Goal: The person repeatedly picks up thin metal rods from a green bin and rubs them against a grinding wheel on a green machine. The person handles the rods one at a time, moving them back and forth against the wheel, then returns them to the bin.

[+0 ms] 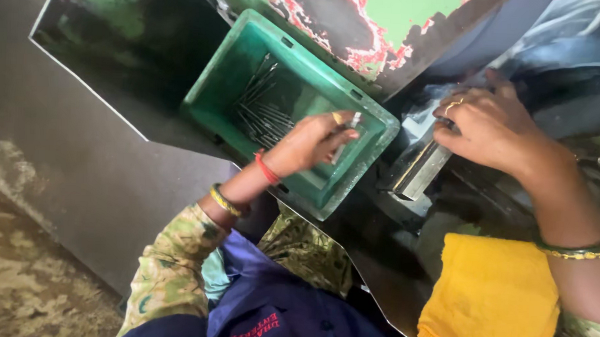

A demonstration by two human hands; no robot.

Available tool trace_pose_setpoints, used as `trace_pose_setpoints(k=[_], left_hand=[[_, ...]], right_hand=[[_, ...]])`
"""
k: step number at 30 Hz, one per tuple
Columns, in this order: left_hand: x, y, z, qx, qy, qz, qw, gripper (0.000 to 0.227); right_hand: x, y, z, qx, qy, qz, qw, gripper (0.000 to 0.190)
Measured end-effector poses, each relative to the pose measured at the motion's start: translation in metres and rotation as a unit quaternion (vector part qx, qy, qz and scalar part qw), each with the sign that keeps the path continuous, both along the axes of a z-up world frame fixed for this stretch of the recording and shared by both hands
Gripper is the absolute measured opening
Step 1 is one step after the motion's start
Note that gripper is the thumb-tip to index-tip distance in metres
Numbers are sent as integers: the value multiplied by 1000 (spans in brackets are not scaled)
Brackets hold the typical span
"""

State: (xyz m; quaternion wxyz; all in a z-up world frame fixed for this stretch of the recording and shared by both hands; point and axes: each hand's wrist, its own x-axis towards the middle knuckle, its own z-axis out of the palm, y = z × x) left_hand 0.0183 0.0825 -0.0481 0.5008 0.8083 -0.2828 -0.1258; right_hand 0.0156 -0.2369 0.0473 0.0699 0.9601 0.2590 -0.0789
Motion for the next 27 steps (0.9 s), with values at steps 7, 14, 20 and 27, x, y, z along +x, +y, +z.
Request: trace_pose_setpoints(k=[7, 14, 20, 27], left_hand=[[-35, -66, 46, -236, 134, -21, 962, 47], [-42, -86, 35, -190, 101, 14, 977, 24], [-46, -52, 42, -231, 22, -79, 969, 32], [-58, -49, 41, -224, 55, -56, 972, 18]], right_hand=[[0, 4, 9, 59, 22, -2, 998, 33], [2, 5, 10, 84, 18, 6, 996, 30], [2, -1, 5, 91, 11, 2, 996, 26], [2, -5, -3, 96, -20, 14, 995, 26]])
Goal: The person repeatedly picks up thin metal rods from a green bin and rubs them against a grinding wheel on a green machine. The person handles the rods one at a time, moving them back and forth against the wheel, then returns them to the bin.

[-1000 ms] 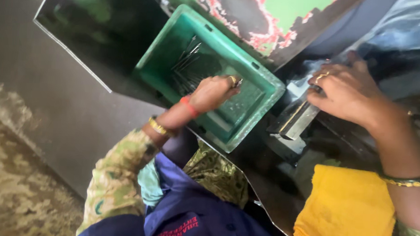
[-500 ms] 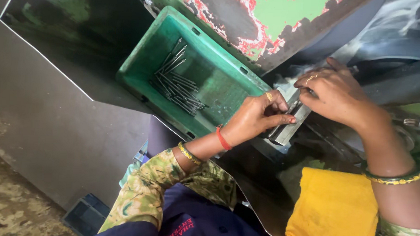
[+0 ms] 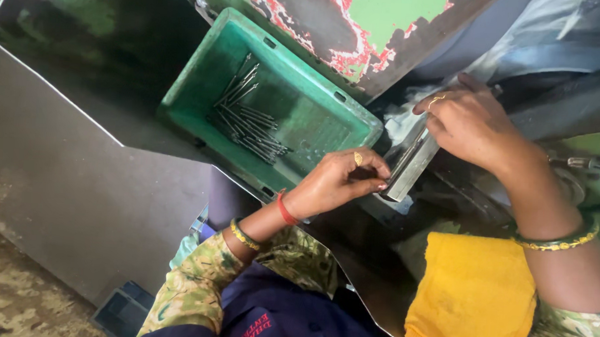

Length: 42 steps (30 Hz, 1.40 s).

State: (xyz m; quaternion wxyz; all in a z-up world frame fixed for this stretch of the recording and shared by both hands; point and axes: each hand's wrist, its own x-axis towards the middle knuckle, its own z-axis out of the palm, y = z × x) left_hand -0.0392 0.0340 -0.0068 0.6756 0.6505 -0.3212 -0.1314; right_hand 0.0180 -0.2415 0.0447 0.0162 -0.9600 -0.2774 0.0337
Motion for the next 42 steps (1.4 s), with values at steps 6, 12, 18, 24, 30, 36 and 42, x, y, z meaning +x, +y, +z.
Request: trace_pose_setpoints(k=[6, 12, 18, 24, 30, 36, 42], left_hand=[[-10, -11, -5, 44, 9, 83, 996, 23], [-14, -19, -9, -35, -103, 131, 985, 36], [-3, 3, -10, 51, -188, 119, 974, 41], [62, 52, -69, 366, -383, 99, 842, 23], [103, 54, -145, 645, -298, -85, 699, 18], [116, 37, -197, 738, -264, -151, 602, 27], [127, 46, -236, 689, -343, -71, 634, 27]], right_hand=[[-7, 19, 24, 21, 79, 29, 996, 40], [-23, 63, 49, -163, 211, -16, 964, 66], [-22, 73, 34, -320, 193, -47, 926, 70], [-14, 38, 0, -347, 128, -47, 928, 75], [-11, 28, -9, -357, 125, -46, 925, 73], [-11, 27, -6, -322, 104, -51, 940, 71], [-10, 23, -5, -311, 110, -64, 942, 66]])
